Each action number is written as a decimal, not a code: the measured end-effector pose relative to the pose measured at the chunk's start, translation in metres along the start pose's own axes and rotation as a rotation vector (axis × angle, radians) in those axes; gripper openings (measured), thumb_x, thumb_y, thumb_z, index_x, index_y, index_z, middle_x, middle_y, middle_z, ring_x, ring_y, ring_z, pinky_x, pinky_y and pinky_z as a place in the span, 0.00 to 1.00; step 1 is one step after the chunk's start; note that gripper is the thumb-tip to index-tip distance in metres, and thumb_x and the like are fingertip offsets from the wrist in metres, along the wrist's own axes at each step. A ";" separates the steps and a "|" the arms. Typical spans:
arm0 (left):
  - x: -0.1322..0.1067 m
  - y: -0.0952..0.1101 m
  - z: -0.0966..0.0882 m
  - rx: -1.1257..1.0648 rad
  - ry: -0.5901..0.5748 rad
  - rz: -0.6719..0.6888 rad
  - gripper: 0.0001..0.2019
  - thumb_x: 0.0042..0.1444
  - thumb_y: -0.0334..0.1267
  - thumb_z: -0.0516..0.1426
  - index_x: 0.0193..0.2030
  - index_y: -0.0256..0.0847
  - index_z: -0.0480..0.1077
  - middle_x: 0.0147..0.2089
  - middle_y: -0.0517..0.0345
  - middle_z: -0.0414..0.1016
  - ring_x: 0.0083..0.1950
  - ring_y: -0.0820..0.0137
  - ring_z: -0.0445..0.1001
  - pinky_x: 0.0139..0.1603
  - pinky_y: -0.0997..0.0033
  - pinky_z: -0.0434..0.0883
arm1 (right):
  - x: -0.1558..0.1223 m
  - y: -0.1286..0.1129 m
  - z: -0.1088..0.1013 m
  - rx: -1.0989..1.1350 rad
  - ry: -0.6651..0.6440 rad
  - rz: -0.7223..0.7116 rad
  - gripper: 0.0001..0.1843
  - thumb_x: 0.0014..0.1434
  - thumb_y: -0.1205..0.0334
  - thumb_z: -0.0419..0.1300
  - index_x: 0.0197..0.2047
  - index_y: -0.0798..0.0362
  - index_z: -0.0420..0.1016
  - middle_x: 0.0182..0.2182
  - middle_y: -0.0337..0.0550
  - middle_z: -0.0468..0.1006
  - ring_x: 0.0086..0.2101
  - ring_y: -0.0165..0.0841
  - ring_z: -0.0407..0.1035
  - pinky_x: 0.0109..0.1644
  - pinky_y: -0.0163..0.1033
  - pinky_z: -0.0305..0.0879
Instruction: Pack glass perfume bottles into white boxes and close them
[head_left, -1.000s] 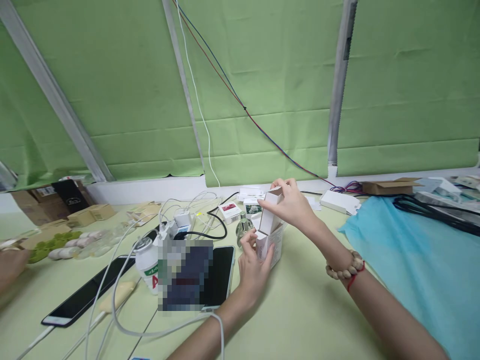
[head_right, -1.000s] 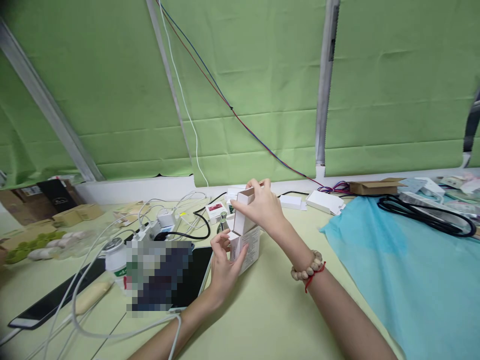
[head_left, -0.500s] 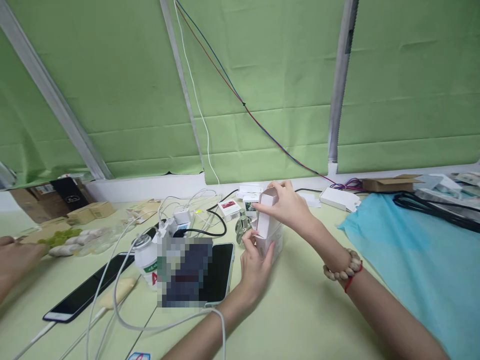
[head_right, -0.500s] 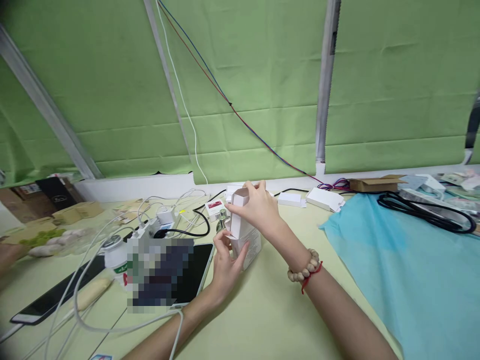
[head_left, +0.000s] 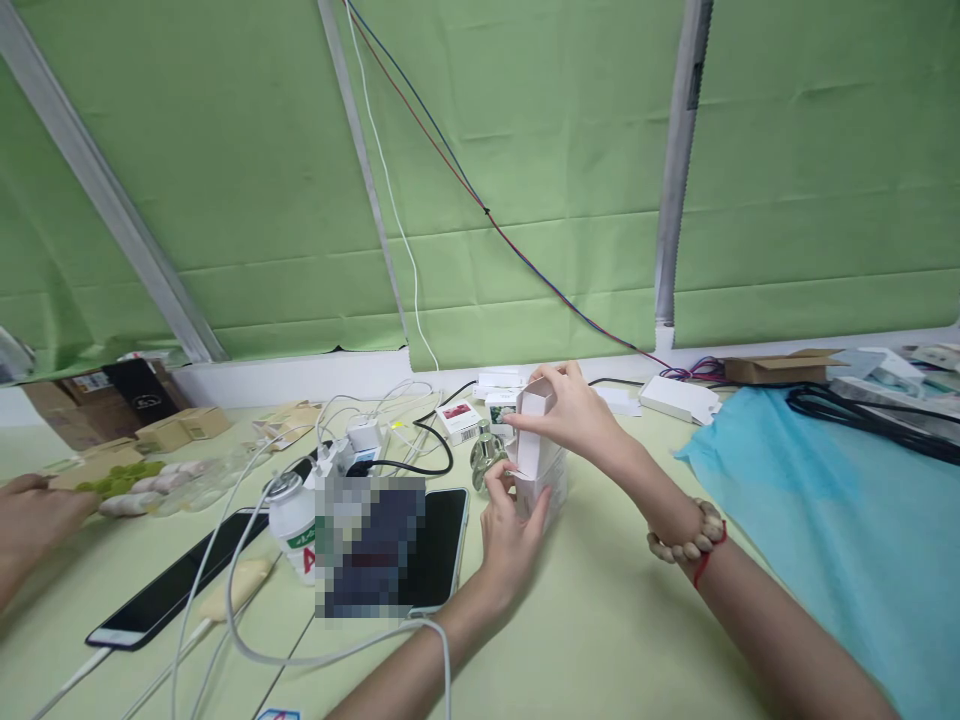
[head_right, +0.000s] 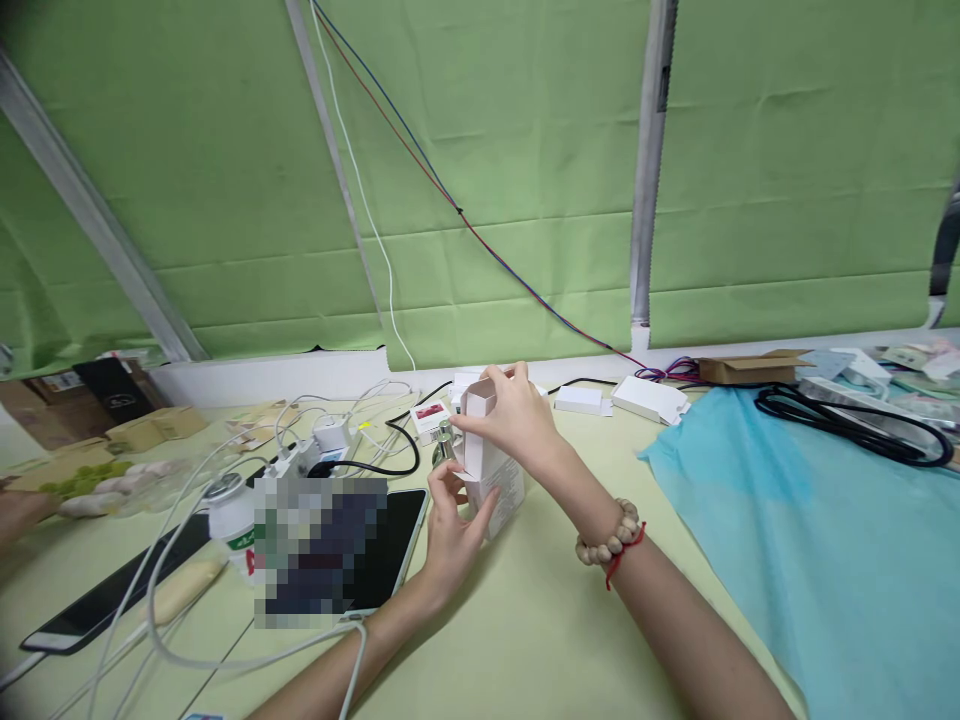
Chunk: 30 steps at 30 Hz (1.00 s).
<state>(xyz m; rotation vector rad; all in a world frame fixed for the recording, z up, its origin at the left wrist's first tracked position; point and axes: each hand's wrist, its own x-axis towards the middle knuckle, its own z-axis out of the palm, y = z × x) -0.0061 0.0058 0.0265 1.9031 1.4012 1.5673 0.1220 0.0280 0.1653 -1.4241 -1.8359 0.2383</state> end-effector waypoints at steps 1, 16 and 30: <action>0.000 0.000 0.000 0.007 -0.004 0.015 0.18 0.56 0.43 0.55 0.47 0.43 0.50 0.48 0.50 0.63 0.40 0.70 0.70 0.35 0.72 0.66 | 0.000 0.001 -0.001 0.011 -0.013 0.005 0.30 0.44 0.41 0.63 0.47 0.48 0.67 0.45 0.45 0.62 0.38 0.35 0.67 0.42 0.41 0.64; 0.003 0.006 -0.004 0.134 -0.015 0.232 0.09 0.59 0.36 0.52 0.46 0.44 0.59 0.45 0.56 0.61 0.37 0.75 0.68 0.34 0.76 0.66 | 0.002 0.005 -0.006 0.009 -0.085 0.015 0.31 0.40 0.44 0.66 0.45 0.48 0.66 0.45 0.43 0.60 0.36 0.33 0.65 0.40 0.42 0.64; 0.005 0.011 -0.005 0.049 -0.037 0.114 0.07 0.59 0.40 0.52 0.42 0.42 0.59 0.44 0.55 0.63 0.43 0.70 0.68 0.39 0.72 0.67 | 0.008 0.018 -0.011 0.117 -0.248 -0.103 0.39 0.35 0.56 0.71 0.51 0.50 0.63 0.47 0.44 0.57 0.43 0.33 0.64 0.43 0.37 0.65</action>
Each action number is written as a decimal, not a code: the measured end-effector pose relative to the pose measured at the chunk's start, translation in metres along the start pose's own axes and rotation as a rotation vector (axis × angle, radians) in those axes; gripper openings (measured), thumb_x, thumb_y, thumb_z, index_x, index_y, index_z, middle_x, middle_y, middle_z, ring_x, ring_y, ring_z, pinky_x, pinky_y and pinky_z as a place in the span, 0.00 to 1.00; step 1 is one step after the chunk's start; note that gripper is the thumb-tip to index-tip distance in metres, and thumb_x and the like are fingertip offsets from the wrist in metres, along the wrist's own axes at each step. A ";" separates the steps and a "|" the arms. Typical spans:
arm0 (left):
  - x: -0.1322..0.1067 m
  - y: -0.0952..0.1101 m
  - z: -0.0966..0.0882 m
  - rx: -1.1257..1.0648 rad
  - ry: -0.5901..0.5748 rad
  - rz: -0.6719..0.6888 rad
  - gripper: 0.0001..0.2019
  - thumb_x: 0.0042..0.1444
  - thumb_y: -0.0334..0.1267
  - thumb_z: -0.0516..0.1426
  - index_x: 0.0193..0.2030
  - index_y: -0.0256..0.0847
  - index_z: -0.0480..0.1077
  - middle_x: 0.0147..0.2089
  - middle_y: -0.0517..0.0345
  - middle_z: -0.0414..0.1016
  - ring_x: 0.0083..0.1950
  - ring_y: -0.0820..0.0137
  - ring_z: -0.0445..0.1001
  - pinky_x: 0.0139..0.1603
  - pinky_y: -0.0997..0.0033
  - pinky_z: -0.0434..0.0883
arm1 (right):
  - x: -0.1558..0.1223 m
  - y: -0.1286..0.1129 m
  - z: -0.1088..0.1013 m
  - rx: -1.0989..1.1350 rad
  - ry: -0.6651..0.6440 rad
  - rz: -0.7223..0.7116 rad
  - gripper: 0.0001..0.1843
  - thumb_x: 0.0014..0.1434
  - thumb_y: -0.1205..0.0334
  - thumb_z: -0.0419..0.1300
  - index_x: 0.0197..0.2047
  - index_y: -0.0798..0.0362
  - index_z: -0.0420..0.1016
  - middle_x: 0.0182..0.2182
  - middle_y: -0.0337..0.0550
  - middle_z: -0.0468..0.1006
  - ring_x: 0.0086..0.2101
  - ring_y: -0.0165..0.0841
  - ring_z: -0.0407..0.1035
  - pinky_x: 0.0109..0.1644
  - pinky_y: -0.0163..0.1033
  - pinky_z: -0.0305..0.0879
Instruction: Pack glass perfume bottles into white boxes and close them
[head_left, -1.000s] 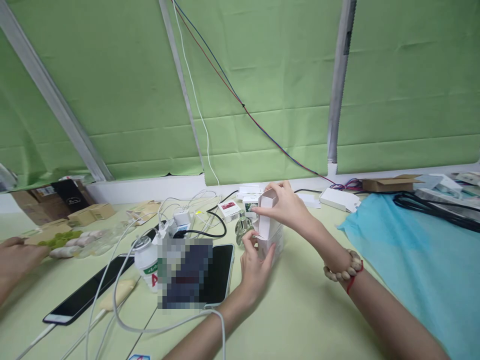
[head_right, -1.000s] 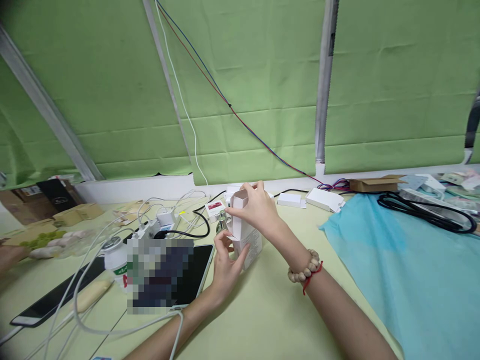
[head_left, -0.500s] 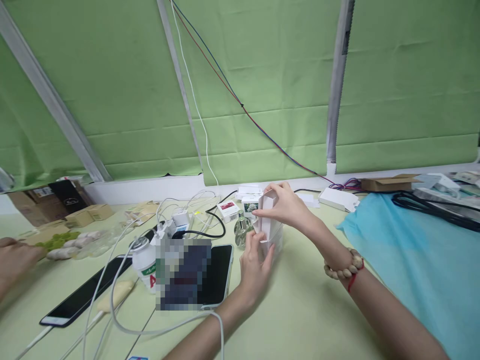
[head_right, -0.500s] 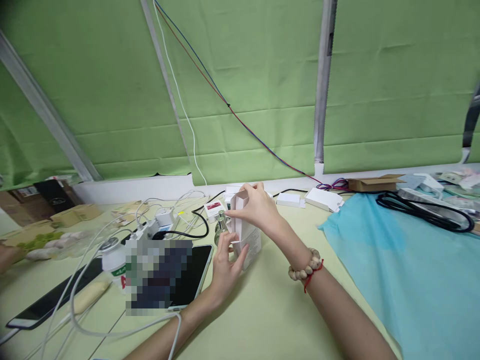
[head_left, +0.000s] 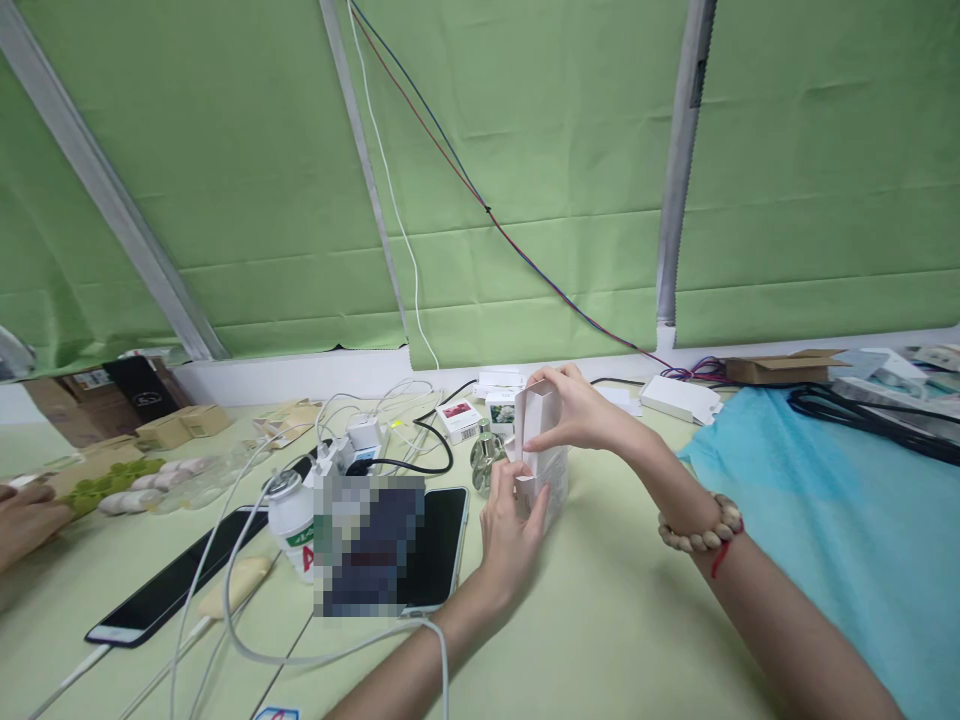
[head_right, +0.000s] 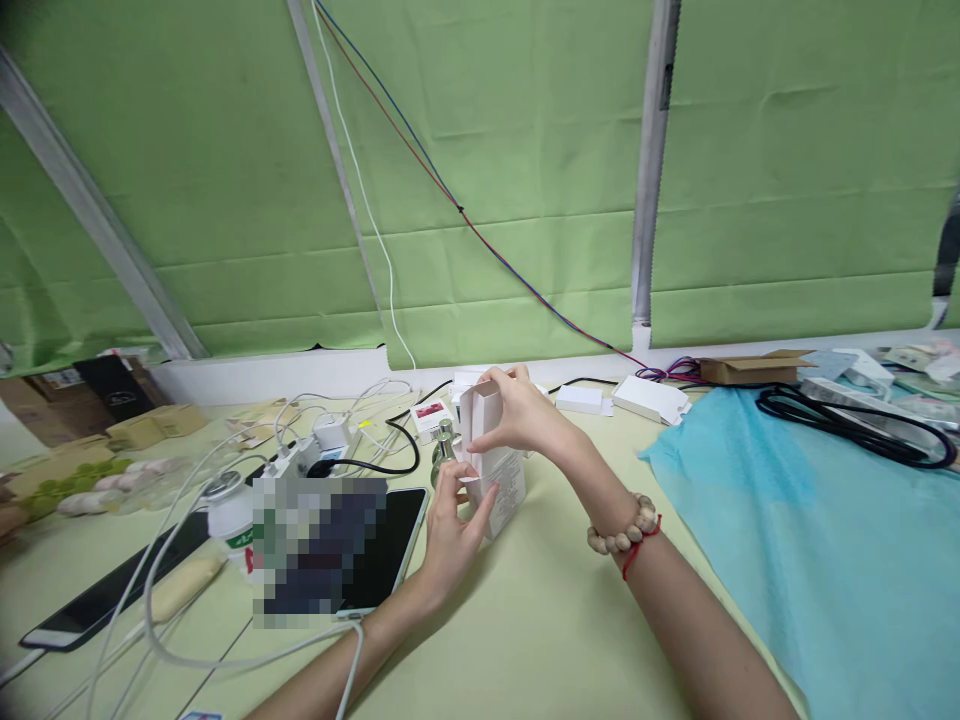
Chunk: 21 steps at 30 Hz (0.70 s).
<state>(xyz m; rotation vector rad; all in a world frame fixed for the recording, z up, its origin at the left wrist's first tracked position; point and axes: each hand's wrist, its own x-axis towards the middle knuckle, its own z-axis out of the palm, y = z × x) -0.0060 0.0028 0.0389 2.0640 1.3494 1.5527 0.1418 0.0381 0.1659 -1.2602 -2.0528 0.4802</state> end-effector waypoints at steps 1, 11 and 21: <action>0.000 0.000 0.001 0.003 0.003 0.002 0.08 0.59 0.40 0.53 0.42 0.42 0.59 0.44 0.55 0.63 0.43 0.70 0.68 0.39 0.72 0.67 | 0.000 0.000 -0.001 0.003 -0.009 -0.009 0.39 0.35 0.57 0.72 0.51 0.50 0.62 0.47 0.44 0.57 0.44 0.33 0.63 0.44 0.37 0.64; -0.006 -0.007 0.005 -0.026 0.004 -0.073 0.16 0.60 0.42 0.51 0.52 0.44 0.53 0.49 0.51 0.65 0.43 0.69 0.70 0.40 0.69 0.67 | -0.007 -0.008 -0.010 -0.227 -0.088 -0.039 0.34 0.43 0.42 0.66 0.52 0.44 0.65 0.51 0.42 0.63 0.36 0.32 0.67 0.35 0.36 0.62; -0.007 -0.009 0.005 -0.216 -0.027 -0.080 0.22 0.63 0.42 0.49 0.61 0.46 0.46 0.59 0.47 0.60 0.56 0.66 0.65 0.54 0.61 0.64 | -0.007 0.001 -0.024 -0.243 -0.170 -0.053 0.11 0.54 0.51 0.60 0.36 0.46 0.78 0.37 0.37 0.76 0.35 0.32 0.68 0.30 0.32 0.55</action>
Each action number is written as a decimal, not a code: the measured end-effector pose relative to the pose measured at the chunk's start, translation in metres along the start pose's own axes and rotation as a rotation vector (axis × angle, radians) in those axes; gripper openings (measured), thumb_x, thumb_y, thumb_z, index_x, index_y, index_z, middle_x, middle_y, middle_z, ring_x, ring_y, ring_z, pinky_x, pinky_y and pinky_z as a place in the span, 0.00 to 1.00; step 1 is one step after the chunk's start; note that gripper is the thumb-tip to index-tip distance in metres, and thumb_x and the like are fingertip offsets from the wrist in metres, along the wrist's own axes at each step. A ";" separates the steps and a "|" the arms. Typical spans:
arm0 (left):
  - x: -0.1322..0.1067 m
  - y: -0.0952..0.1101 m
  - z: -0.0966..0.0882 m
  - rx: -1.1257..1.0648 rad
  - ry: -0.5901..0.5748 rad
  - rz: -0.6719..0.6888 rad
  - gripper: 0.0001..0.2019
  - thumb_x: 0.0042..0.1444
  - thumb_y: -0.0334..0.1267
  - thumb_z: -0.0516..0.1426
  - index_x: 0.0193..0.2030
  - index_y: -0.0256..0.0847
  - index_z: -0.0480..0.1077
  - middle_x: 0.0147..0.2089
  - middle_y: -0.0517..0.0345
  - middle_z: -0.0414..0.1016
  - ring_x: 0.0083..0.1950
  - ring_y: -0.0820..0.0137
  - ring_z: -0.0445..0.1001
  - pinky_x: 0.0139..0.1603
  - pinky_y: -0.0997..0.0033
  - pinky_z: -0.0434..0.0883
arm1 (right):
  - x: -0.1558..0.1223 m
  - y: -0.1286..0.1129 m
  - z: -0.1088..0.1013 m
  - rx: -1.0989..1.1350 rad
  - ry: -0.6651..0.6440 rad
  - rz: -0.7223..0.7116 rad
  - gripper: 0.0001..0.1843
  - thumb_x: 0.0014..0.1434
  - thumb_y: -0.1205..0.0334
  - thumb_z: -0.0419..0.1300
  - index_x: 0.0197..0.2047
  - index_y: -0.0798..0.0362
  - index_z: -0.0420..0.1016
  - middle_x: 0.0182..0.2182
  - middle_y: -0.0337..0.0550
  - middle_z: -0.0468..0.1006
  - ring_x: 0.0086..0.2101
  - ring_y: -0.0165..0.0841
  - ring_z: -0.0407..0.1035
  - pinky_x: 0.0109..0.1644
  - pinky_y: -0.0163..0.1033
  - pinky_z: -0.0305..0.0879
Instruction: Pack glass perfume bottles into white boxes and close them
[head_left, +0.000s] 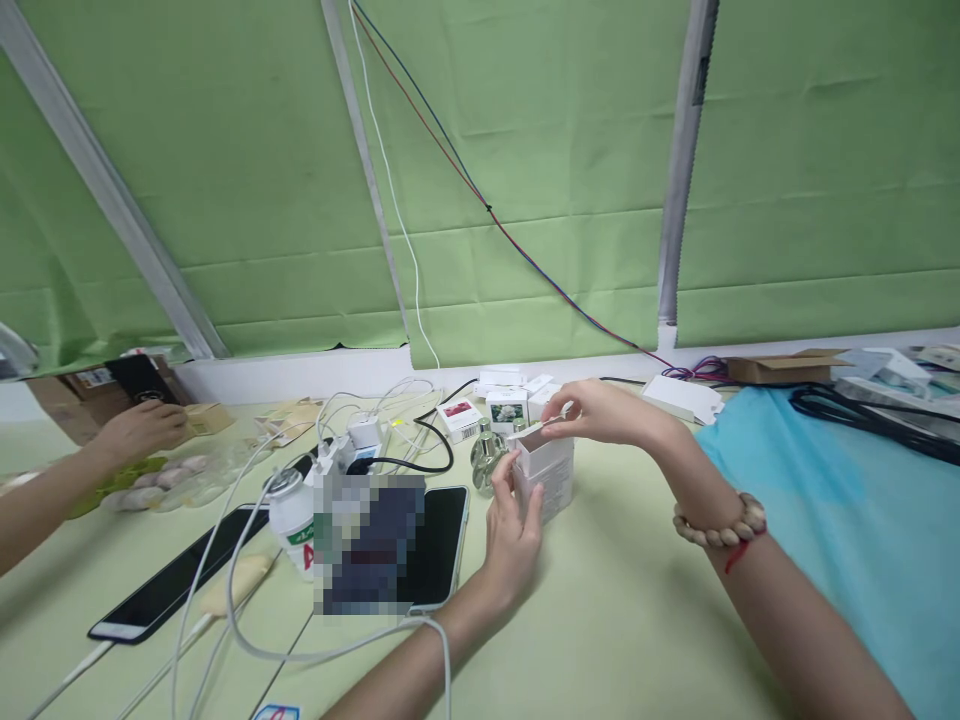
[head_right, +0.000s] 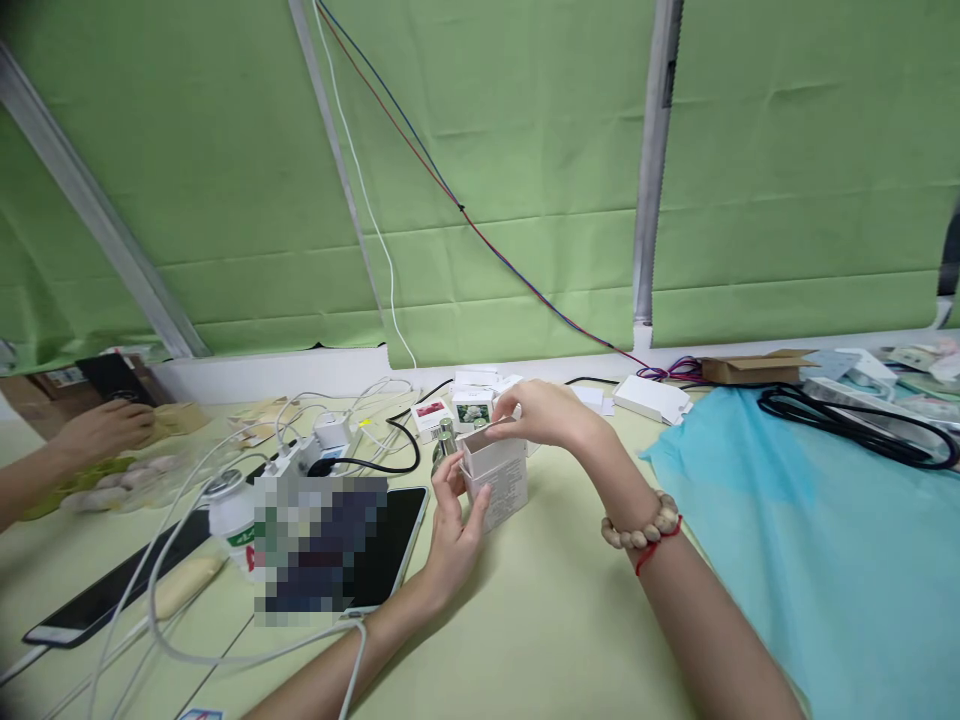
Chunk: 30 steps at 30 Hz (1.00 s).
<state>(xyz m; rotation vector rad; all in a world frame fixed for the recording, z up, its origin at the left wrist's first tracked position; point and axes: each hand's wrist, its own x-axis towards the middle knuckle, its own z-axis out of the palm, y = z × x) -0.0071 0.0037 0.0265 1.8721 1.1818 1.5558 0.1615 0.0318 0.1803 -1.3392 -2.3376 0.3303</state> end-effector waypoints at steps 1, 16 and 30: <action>0.000 0.000 0.000 0.001 -0.009 0.011 0.22 0.63 0.42 0.48 0.61 0.47 0.46 0.60 0.47 0.59 0.57 0.65 0.65 0.55 0.61 0.64 | 0.001 0.000 0.000 -0.021 0.015 0.013 0.11 0.53 0.52 0.60 0.34 0.47 0.79 0.36 0.38 0.77 0.34 0.32 0.68 0.29 0.32 0.54; 0.000 0.001 -0.001 0.025 -0.008 0.077 0.17 0.63 0.41 0.48 0.59 0.49 0.54 0.60 0.51 0.57 0.59 0.66 0.62 0.56 0.62 0.63 | 0.003 -0.001 -0.001 -0.074 0.054 0.067 0.05 0.47 0.59 0.63 0.27 0.50 0.79 0.26 0.36 0.77 0.24 0.26 0.66 0.26 0.31 0.50; 0.006 0.021 -0.002 -0.292 0.102 -0.155 0.18 0.62 0.50 0.47 0.55 0.45 0.54 0.52 0.48 0.64 0.36 0.74 0.70 0.30 0.76 0.68 | 0.000 -0.003 0.001 -0.025 0.133 -0.029 0.05 0.51 0.60 0.60 0.30 0.49 0.78 0.36 0.39 0.75 0.37 0.32 0.68 0.36 0.34 0.59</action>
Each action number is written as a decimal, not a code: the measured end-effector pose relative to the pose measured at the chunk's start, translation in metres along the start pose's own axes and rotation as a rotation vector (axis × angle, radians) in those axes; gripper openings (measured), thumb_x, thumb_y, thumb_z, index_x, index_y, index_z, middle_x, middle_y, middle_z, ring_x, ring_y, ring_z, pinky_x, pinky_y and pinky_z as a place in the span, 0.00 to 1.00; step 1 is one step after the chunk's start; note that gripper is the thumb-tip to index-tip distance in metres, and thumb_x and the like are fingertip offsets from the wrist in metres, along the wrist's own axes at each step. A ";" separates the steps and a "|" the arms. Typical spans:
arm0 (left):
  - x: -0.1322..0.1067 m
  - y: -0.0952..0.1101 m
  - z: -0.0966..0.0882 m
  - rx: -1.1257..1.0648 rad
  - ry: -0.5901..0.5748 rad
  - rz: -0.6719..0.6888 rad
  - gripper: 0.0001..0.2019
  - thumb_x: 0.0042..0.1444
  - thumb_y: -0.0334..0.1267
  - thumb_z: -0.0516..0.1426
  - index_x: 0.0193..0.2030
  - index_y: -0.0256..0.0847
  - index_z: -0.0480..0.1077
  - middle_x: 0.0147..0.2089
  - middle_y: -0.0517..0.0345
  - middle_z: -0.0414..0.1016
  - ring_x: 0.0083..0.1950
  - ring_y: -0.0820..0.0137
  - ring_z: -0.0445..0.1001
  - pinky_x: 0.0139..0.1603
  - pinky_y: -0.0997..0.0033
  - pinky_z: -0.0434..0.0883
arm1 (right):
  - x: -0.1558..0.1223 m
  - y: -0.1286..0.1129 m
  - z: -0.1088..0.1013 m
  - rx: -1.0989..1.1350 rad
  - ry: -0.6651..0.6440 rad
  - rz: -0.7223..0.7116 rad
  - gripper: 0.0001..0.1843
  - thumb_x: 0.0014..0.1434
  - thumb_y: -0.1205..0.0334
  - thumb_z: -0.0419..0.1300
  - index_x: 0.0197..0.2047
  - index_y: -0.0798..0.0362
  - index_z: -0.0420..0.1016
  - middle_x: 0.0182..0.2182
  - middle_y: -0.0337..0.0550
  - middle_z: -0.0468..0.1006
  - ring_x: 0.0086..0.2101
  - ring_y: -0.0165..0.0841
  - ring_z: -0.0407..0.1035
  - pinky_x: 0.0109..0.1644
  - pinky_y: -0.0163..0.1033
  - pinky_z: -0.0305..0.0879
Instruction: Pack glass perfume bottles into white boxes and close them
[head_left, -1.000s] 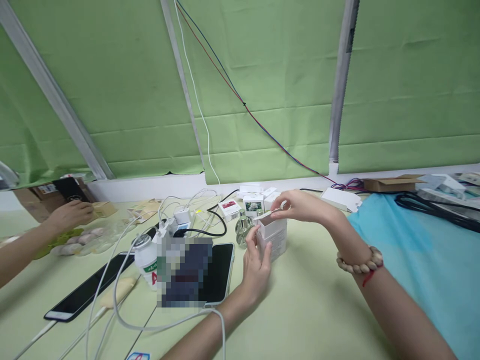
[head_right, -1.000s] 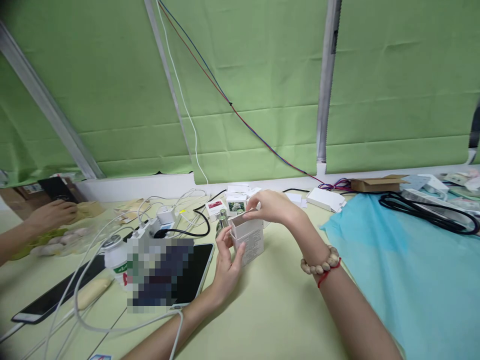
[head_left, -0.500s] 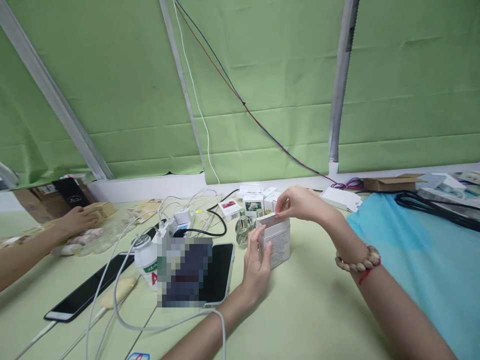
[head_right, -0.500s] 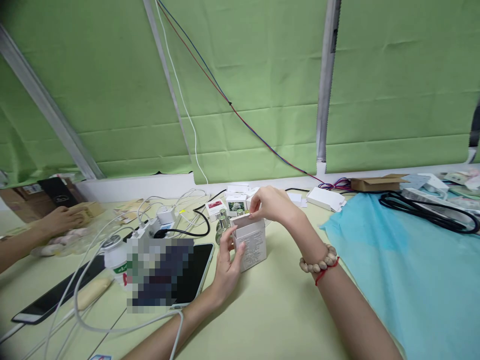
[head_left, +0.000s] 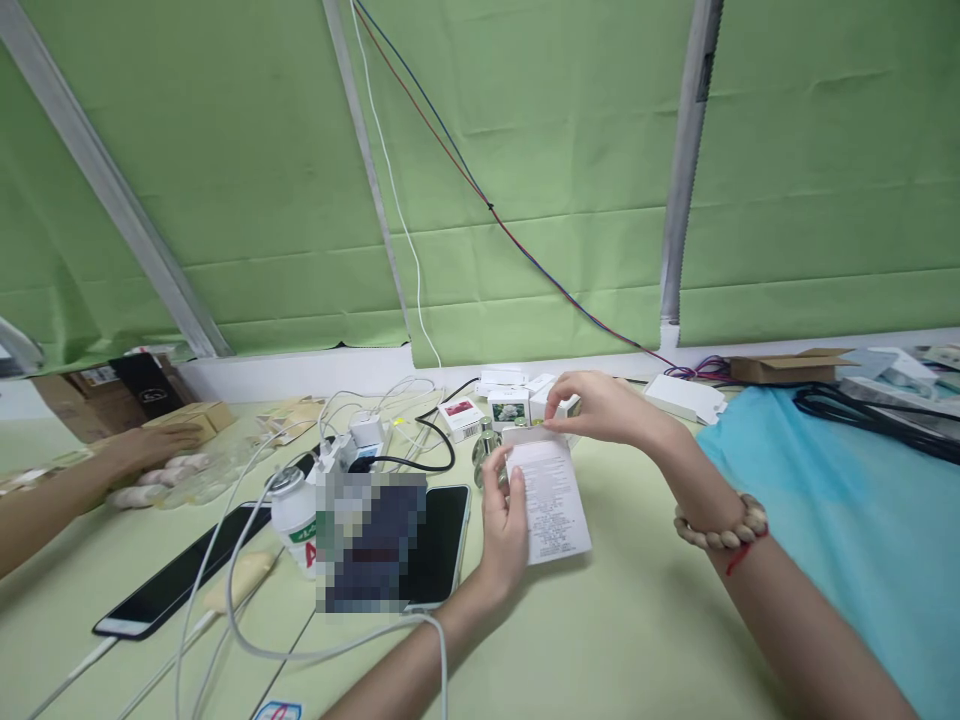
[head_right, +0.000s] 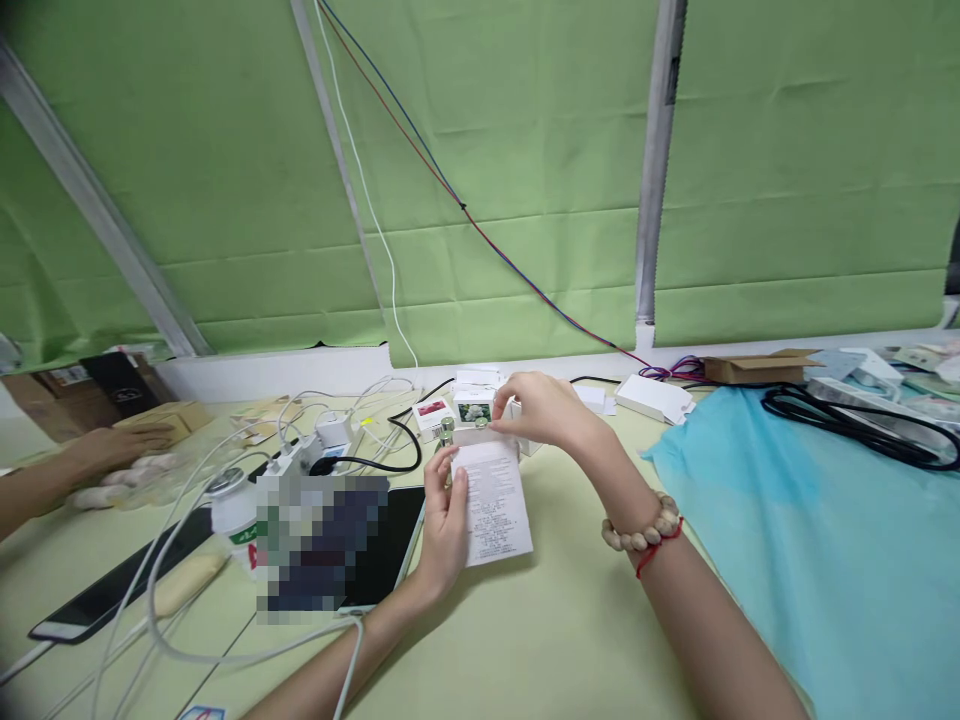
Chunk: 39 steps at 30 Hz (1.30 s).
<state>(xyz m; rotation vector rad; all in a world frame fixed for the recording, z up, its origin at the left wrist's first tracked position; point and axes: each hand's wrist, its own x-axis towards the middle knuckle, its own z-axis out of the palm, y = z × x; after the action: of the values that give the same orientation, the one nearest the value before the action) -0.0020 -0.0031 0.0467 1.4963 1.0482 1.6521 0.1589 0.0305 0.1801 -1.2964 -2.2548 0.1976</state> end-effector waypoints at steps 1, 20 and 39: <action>0.001 0.001 0.000 -0.022 0.018 -0.018 0.18 0.62 0.51 0.47 0.54 0.45 0.54 0.51 0.49 0.64 0.35 0.74 0.70 0.29 0.77 0.68 | 0.000 0.001 0.001 0.027 -0.002 -0.025 0.06 0.52 0.59 0.60 0.30 0.50 0.77 0.38 0.40 0.74 0.38 0.32 0.67 0.38 0.34 0.60; 0.011 0.008 -0.009 -0.146 0.233 0.052 0.20 0.59 0.54 0.50 0.49 0.44 0.52 0.46 0.50 0.65 0.48 0.66 0.69 0.47 0.66 0.69 | -0.003 -0.014 0.014 0.488 -0.578 -0.005 0.25 0.59 0.65 0.54 0.58 0.45 0.53 0.47 0.45 0.67 0.43 0.33 0.67 0.28 0.27 0.69; 0.019 0.013 -0.017 -0.167 0.335 0.181 0.17 0.59 0.52 0.51 0.45 0.44 0.53 0.43 0.56 0.63 0.40 0.73 0.67 0.39 0.74 0.68 | 0.001 -0.021 0.020 0.618 -0.446 -0.091 0.17 0.57 0.60 0.58 0.49 0.47 0.58 0.37 0.41 0.67 0.37 0.32 0.66 0.28 0.32 0.71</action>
<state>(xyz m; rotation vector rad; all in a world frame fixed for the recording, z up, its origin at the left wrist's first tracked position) -0.0204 0.0060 0.0664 1.2633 0.9373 2.1163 0.1320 0.0233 0.1712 -0.8676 -2.3062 1.1442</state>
